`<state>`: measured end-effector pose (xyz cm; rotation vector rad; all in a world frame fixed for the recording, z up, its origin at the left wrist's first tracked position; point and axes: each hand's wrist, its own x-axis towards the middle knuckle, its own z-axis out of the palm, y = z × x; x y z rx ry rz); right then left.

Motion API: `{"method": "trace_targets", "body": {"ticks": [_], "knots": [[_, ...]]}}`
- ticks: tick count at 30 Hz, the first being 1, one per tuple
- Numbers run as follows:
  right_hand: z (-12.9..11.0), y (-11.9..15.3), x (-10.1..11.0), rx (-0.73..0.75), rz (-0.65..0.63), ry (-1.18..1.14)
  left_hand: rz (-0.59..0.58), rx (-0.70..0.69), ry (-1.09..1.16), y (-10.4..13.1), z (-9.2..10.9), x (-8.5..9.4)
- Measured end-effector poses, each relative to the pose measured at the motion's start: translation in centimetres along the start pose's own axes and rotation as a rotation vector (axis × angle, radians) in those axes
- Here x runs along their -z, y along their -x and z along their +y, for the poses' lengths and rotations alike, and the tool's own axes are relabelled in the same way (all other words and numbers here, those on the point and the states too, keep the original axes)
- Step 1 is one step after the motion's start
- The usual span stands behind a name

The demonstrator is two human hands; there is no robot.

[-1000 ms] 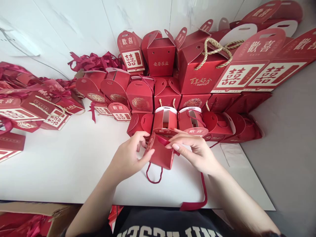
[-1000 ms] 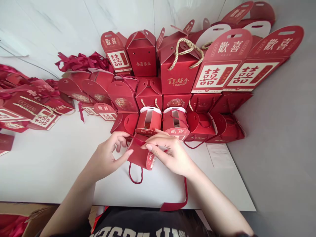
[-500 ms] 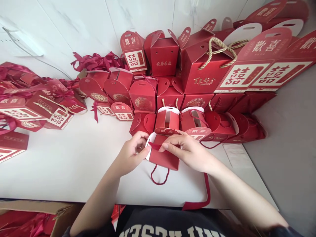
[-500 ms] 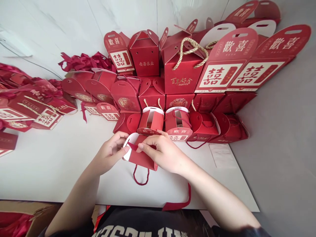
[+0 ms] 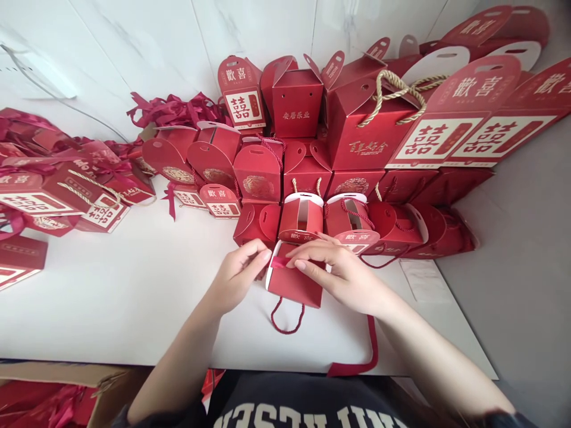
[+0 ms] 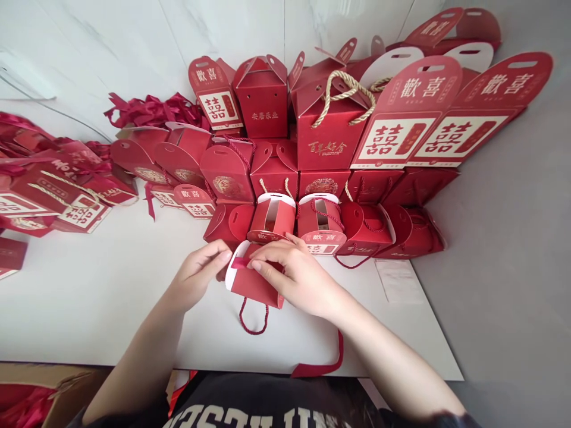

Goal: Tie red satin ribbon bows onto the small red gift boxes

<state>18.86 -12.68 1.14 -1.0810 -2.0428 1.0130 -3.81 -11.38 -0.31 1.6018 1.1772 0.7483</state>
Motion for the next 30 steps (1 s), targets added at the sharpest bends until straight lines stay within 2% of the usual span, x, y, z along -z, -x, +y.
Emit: {"method": "trace_targets", "body": {"ticks": [2,5,8,10,12,14,17,20,23,26,30], "knots": [[0.6,0.8,0.1,0.055,0.125,0.059,0.106,0.022,-0.091,0.6,0.4,1.7],[2.2,2.4,0.2,0.122,0.330,0.203,0.334,0.110,-0.263,2.3,0.8,5.1],[3.6,4.0,0.4,0.178,0.378,0.256,0.494,0.314,-0.466,4.5,0.3,8.5],[4.2,4.7,0.4,0.182,0.345,0.226,0.469,0.494,-0.633,5.7,-0.6,10.0],[4.5,5.1,0.3,0.151,0.337,0.187,0.370,0.625,-0.751,6.3,-1.4,10.6],[4.5,5.1,0.1,0.072,0.358,0.128,0.286,0.613,-0.797,6.1,-1.9,10.1],[4.5,4.8,-0.2,-0.135,0.374,-0.067,0.190,0.376,-0.687,4.4,-1.5,7.4],[4.2,4.4,-0.3,-0.271,0.261,-0.313,0.016,0.178,-0.425,2.0,-0.5,4.1],[3.8,4.1,-0.1,-0.307,0.120,-0.437,-0.152,0.111,-0.247,0.1,-0.1,1.8],[3.5,4.0,-0.1,-0.311,0.070,-0.472,-0.191,0.088,-0.161,-0.6,-0.4,0.9],[3.4,3.7,-0.1,-0.303,0.048,-0.486,-0.221,0.046,-0.072,-0.7,-1.0,0.8]]}}
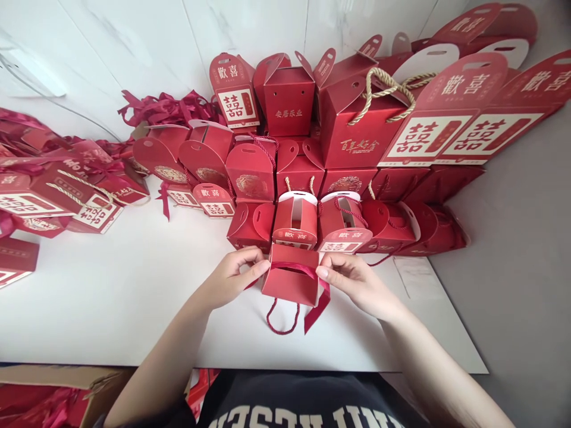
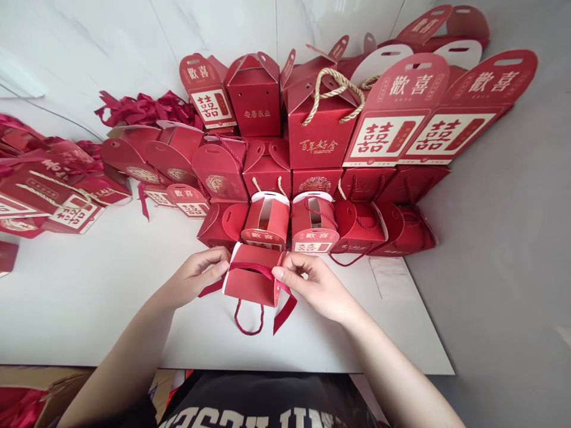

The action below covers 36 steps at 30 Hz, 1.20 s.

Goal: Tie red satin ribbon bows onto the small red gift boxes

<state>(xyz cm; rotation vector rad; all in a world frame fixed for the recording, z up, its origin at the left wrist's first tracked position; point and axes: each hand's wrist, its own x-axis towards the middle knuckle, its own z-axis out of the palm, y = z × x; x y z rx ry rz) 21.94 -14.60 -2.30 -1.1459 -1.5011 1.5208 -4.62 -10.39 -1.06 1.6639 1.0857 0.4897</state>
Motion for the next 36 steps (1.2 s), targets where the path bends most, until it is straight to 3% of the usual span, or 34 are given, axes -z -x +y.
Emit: {"method": "trace_targets", "body": {"ticks": [4,10,14,17,19,22,25,29,32,36], "knots": [[-0.6,-0.1,-0.4,0.028,0.011,0.082,-0.033,-0.051,0.036,0.4,0.2,-0.3],[-2.7,1.2,-1.9,0.038,0.192,0.597,0.147,-0.025,-0.148,1.9,2.3,-2.1],[-3.9,1.0,-2.9,-0.039,0.096,1.074,0.127,-0.008,-0.152,2.0,2.8,-2.9],[-4.4,0.4,-3.2,-0.083,0.039,1.236,0.054,0.030,-0.061,1.5,2.3,-3.1],[-4.3,0.1,-3.0,-0.027,0.002,1.153,0.033,0.061,-0.002,1.2,1.9,-3.2],[-3.5,-0.1,-2.4,0.041,-0.049,0.740,0.064,0.087,-0.010,1.0,1.6,-3.4],[-2.0,-0.2,-1.7,0.001,-0.043,0.297,0.095,0.079,-0.023,1.0,1.4,-3.5],[0.1,0.0,-0.9,-0.026,-0.054,-0.111,0.065,0.108,0.092,0.9,0.9,-2.7],[1.0,0.1,-0.1,-0.038,-0.084,-0.269,-0.009,0.146,0.183,0.9,0.4,-1.5],[1.2,0.1,0.7,-0.035,-0.034,-0.278,-0.042,0.161,0.180,1.0,0.2,-0.7]]}}
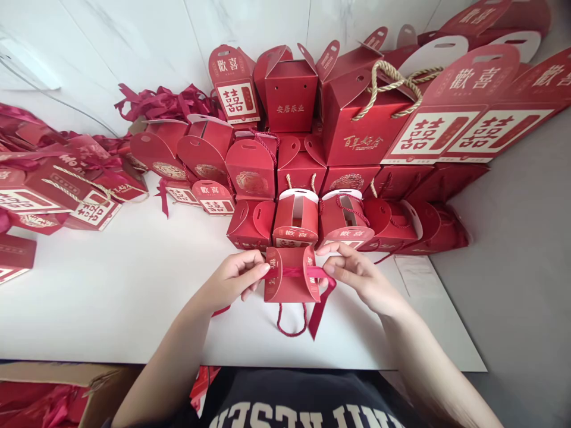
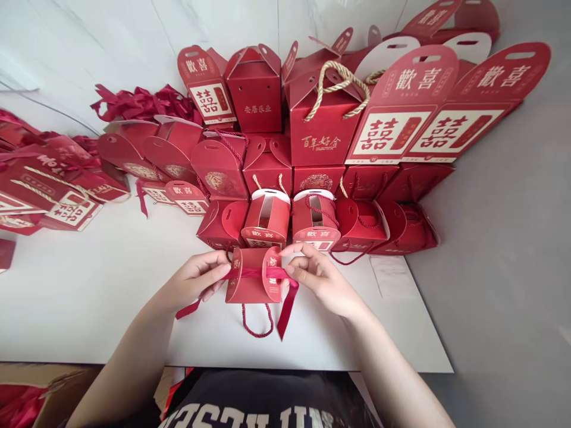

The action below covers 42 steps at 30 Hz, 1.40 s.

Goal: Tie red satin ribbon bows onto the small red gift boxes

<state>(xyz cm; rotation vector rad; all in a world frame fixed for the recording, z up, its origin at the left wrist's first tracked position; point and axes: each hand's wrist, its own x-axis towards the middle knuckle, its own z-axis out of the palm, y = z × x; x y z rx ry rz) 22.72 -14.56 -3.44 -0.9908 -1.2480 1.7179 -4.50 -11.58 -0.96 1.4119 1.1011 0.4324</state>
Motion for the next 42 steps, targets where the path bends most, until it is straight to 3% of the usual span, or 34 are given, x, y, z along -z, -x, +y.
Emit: {"method": "trace_targets", "body": {"ticks": [4,8,11,13,19,22,26,31,35,39,42], "knots": [[-0.8,-0.6,-0.6,-0.077,0.024,0.078,0.022,-0.048,-0.050,-0.2,0.3,-0.9],[-1.9,-1.4,-2.0,-0.066,0.098,0.449,0.134,-0.131,-0.206,-0.5,0.7,-2.2],[-2.4,-1.7,-2.6,-0.144,0.148,0.748,0.132,-0.075,-0.277,-0.4,1.1,-2.4],[-2.6,-1.6,-2.7,-0.145,0.126,0.828,0.121,-0.049,-0.307,-0.4,1.4,-2.2],[-3.5,-1.2,-1.9,-0.030,-0.032,0.552,0.066,-0.061,-0.306,-0.6,1.6,-1.5],[-3.9,-1.3,-1.7,0.019,-0.068,0.471,-0.019,-0.056,-0.265,-0.6,2.2,-1.1],[-4.4,-1.7,-2.2,0.051,-0.074,0.653,-0.147,-0.006,-0.210,-0.7,3.3,-0.5],[-4.8,-2.3,-2.9,0.092,-0.093,0.909,-0.133,-0.044,-0.391,-1.2,4.1,-0.3],[-5.6,-2.8,-2.9,0.067,-0.039,0.930,-0.172,-0.019,-0.355,-1.1,6.3,0.0],[-7.2,-3.0,-2.5,0.069,0.009,0.833,-0.134,-0.172,-0.313,-1.2,9.3,0.5],[-8.6,-3.0,-2.1,0.052,-0.037,0.670,-0.200,-0.178,-0.228,-1.7,10.6,0.7]]}}
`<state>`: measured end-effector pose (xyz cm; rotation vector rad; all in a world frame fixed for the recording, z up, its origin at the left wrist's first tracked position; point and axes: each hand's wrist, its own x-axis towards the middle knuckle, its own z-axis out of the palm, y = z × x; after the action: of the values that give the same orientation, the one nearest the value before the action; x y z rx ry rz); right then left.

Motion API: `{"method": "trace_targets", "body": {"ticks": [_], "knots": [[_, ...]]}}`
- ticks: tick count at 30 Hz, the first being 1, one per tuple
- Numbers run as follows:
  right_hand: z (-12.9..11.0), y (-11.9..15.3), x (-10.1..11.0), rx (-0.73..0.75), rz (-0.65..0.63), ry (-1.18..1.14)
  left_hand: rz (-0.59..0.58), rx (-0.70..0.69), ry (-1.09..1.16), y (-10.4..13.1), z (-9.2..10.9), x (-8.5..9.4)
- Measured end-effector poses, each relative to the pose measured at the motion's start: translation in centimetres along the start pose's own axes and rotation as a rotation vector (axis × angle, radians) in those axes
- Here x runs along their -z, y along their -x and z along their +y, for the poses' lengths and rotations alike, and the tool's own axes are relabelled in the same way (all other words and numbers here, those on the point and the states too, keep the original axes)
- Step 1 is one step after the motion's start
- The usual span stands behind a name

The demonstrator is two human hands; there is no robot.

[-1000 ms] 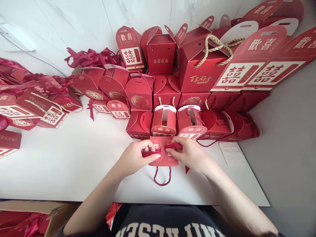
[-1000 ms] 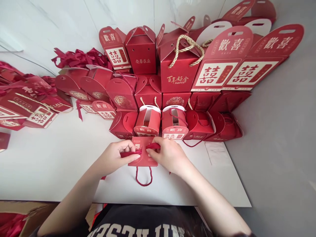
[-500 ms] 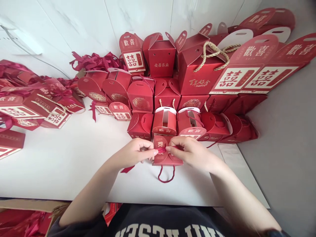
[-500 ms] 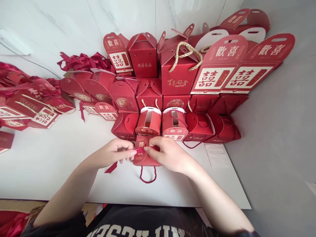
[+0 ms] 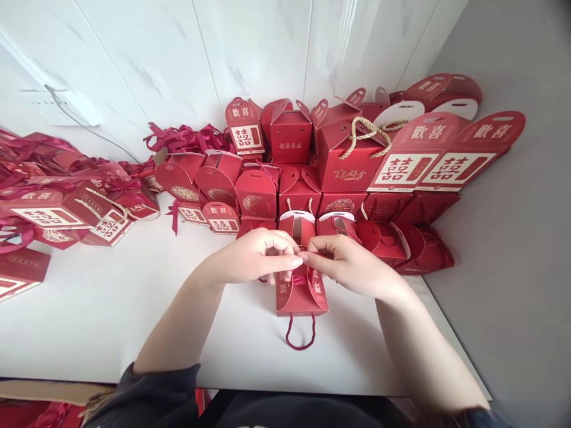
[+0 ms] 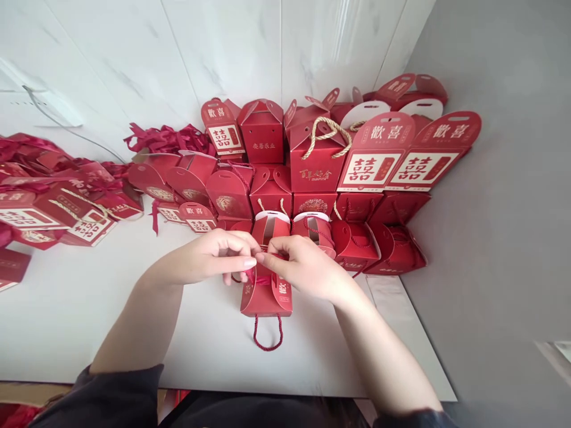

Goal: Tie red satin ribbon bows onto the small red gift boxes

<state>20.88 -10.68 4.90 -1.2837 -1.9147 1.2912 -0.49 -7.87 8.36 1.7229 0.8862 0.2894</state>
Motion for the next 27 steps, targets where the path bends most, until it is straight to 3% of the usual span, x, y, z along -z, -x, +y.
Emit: {"method": "trace_targets", "body": {"ticks": [4,8,12,16,22,27], "knots": [[-1.3,0.0,1.4,0.098,-0.057,-0.257,-0.086,0.031,0.106,-0.6,0.8,0.9],[-3.0,0.1,2.1,0.168,0.005,-0.428,-0.087,-0.107,0.188,-0.4,1.7,1.9],[-3.9,-0.3,1.9,0.271,0.198,-0.476,0.090,-0.312,0.237,-0.5,2.0,2.3],[-3.5,-1.3,1.1,0.419,0.345,-0.591,0.249,-0.489,0.326,-1.4,1.6,1.5],[-3.0,-2.3,0.2,0.506,0.545,-0.650,0.450,-0.515,0.539,-3.3,1.3,-0.5],[-2.9,-2.2,0.2,0.503,0.625,-0.619,0.522,-0.529,0.548,-4.0,1.3,-1.1]]}}
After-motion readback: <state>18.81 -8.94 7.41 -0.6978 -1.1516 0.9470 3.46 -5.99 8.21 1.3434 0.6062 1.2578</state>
